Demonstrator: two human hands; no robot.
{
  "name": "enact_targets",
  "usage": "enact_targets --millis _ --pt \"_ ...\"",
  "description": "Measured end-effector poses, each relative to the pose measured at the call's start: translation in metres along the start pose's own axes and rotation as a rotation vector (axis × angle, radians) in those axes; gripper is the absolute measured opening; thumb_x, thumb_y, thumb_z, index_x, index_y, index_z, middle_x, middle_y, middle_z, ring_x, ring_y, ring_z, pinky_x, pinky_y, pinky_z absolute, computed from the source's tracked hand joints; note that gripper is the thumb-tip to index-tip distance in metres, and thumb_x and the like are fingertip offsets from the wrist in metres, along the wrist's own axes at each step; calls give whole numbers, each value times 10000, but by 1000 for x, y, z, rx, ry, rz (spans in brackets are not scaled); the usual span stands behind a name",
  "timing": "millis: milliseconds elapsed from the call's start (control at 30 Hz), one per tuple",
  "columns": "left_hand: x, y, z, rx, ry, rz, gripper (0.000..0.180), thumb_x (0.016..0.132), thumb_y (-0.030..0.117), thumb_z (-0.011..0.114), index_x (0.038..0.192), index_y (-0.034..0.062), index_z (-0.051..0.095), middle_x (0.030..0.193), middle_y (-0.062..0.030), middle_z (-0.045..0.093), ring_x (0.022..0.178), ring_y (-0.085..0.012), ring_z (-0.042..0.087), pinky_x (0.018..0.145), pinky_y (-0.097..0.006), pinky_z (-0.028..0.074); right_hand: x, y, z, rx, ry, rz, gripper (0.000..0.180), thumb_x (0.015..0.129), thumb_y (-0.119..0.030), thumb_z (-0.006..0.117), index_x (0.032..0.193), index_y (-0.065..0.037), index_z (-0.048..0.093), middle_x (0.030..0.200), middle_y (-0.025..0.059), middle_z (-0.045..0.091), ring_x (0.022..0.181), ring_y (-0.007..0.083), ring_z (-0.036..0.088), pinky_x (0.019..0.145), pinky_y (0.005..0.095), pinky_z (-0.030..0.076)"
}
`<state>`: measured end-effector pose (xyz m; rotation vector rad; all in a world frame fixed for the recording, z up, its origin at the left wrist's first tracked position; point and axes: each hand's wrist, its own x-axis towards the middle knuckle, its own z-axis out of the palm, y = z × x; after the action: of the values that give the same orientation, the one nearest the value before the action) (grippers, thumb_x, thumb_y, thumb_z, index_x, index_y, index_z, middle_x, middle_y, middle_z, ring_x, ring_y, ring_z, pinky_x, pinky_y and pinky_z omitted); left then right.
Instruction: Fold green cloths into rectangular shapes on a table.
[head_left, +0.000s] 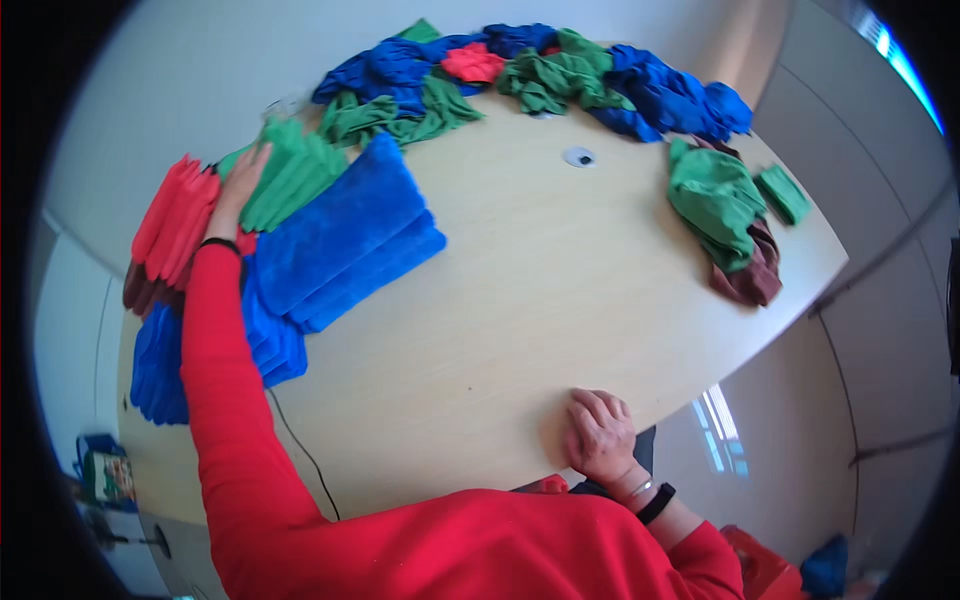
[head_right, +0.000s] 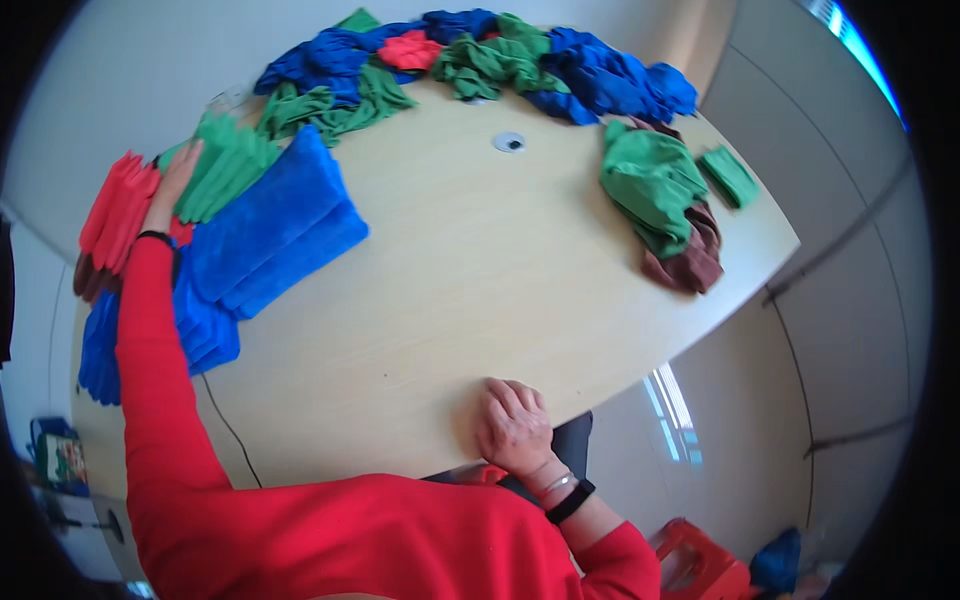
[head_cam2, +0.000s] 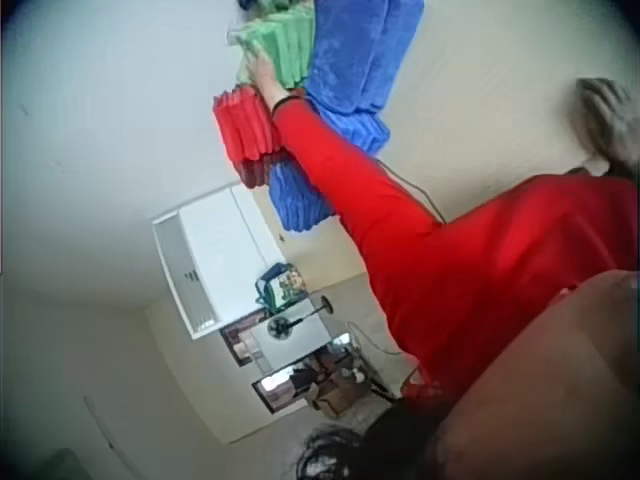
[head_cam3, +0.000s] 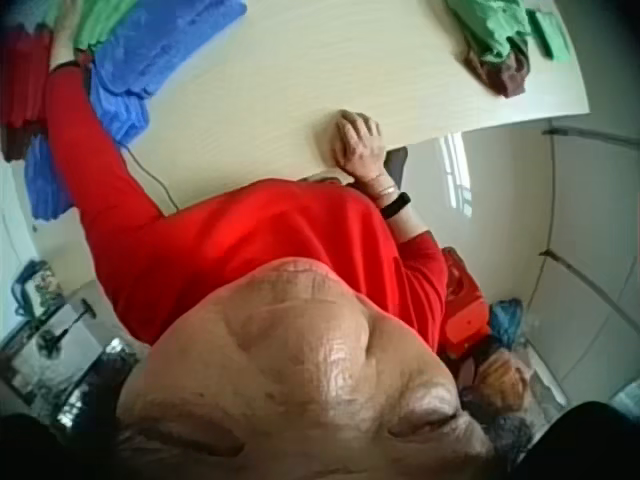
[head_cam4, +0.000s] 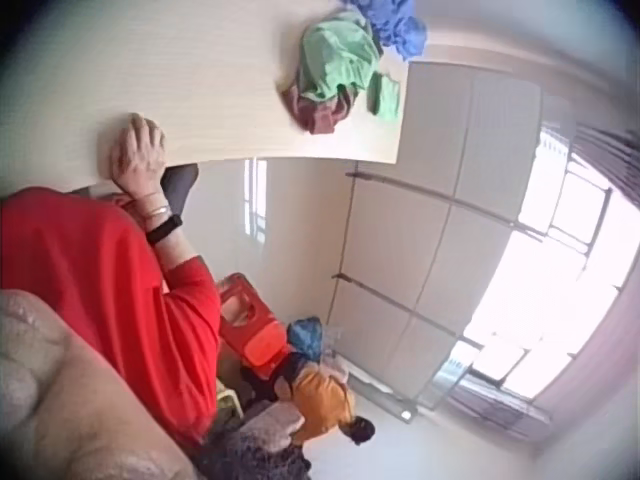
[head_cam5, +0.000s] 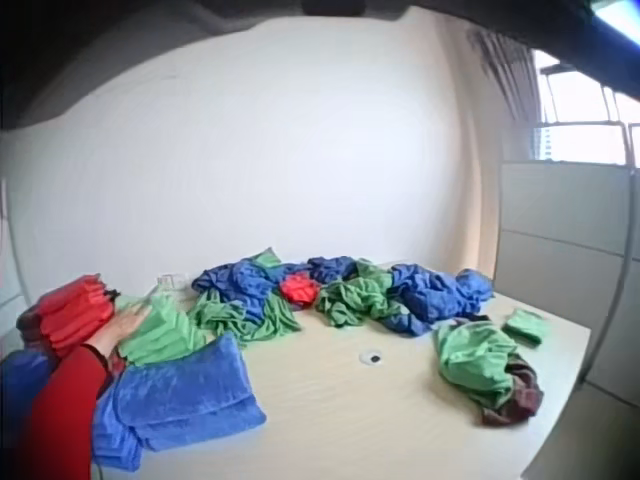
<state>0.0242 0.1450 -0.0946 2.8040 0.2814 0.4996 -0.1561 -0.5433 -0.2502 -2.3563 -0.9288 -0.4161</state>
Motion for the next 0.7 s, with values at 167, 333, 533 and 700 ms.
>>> enact_targets --millis 167,333,533,700 --pt "19 -20 -37 -22 189 38 674 947 526 382 1335 -24 430 1354 -195 465 1269 -313 420 1058 -336 303 0 3 -3 44 43 10 238 730 -113 623 958 -48 598 1053 104 595 974 282 570 841 386 450" --pt "-27 118 -5 68 390 113 557 963 455 410 1288 9 489 1272 -182 529 1201 -302 478 1019 -347 344 23 51 -27 281 -10 294 112 770 -90 644 871 -60 608 814 94 613 760 239 615 664 339 498" --pt "-163 278 23 35 107 443 200 843 133 621 999 10 598 1084 -136 598 1086 -299 537 971 -368 391 107 234 -111 -760 410 303 426 703 -169 703 1088 -81 542 1069 112 565 991 297 547 809 402 458" --pt "-216 320 36 186 29 594 152 799 74 633 936 13 608 992 -135 622 1000 -303 569 957 -391 404 129 324 -116 -703 169 480 335 736 -235 662 1021 -77 581 981 132 612 912 323 594 781 431 474"
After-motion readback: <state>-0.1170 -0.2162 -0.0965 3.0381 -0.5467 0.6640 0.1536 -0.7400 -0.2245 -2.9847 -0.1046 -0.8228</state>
